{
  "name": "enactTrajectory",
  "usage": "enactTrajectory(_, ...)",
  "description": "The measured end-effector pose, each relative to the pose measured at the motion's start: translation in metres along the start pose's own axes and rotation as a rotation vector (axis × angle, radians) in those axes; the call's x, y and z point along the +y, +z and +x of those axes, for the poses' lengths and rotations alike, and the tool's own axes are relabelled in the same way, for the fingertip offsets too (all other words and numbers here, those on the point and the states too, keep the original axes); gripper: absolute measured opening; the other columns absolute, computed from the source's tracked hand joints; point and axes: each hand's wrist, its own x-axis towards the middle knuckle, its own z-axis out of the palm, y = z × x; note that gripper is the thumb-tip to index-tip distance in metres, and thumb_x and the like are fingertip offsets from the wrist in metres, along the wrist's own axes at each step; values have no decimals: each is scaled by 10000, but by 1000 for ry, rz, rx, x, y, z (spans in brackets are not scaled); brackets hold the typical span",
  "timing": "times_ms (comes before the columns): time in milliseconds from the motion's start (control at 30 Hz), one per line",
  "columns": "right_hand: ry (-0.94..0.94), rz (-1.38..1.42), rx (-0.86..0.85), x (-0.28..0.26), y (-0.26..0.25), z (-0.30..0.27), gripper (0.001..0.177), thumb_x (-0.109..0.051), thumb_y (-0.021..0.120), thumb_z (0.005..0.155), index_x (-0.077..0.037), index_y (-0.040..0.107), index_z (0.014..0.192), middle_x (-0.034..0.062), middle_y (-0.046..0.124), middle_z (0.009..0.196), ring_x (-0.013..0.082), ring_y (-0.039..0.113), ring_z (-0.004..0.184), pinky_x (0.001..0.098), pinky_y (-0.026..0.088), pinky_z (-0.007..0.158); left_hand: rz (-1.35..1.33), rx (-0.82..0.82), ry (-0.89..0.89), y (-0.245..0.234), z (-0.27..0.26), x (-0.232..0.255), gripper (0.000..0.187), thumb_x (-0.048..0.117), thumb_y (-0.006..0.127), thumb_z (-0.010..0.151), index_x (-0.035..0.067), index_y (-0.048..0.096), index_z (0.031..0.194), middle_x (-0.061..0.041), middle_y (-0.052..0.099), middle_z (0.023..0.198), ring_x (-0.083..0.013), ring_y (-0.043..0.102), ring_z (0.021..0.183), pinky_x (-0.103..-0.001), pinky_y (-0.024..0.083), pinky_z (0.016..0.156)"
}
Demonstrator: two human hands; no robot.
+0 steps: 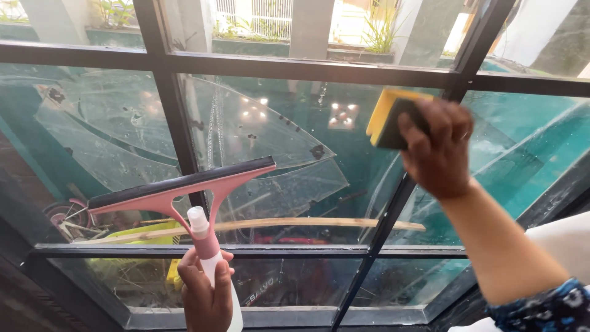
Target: Clean a glass window using a spray bottle with an integrated squeegee and a sponge.
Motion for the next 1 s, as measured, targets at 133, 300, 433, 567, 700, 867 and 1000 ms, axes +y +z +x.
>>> enactTrajectory(133,-28,76,-20,-52,15,-61,510,-93,761,897,-129,504,1335,154,503,1395,356,486,1280,575,377,1120,20,-15,-18,1,2,9,398,222,516,1009,-12,343,1280,-137,689,1001,-153,692,762,-315,573,713)
enactTrajectory(300,-34,181,-146,-124,18,-143,487,-147,699,878,-146,526,1334,140,513,1381,332,482,1270,532,369,1104,33,-29,-22,-1,3,6,407,222,518,1007,-10,339,1290,-135,689,983,-154,687,748,-317,567,703)
enactTrajectory(433,-7,333,-236,-166,16,-176,502,-110,669,838,-160,528,1318,108,515,1379,309,491,1272,483,405,1098,17,-43,0,-8,2,6,423,223,520,1005,-15,333,1301,-139,687,991,-155,680,748,-318,567,704)
enactTrajectory(567,93,352,-311,-188,7,-168,579,-97,724,742,-180,530,1282,103,517,1342,309,508,1236,474,432,1071,15,-45,26,-17,0,3,429,233,512,1018,-19,324,1310,-145,672,1010,-154,681,786,-316,568,718)
enactTrajectory(700,278,512,-185,-171,-16,-101,697,-187,806,708,-85,473,1311,169,489,1294,364,523,1186,498,426,1030,15,-34,-23,-22,-2,-1,434,258,522,1002,-9,341,1292,-146,690,999,-157,686,767,-321,573,722)
enactTrajectory(867,711,270,239,-103,-15,-19,667,-239,794,893,-53,380,1382,192,402,1304,338,432,1225,436,417,948,7,-36,-27,-28,0,0,455,285,522,1001,-10,334,1293,-144,689,996,-156,684,754,-328,574,727)
enactTrajectory(1000,833,251,306,-88,7,21,597,-220,764,965,-31,394,1394,189,391,1341,323,424,1272,469,405,1063,3,-29,-22,-37,0,-3,459,298,520,1002,-11,337,1287,-137,691,992,-156,675,752,-338,565,728)
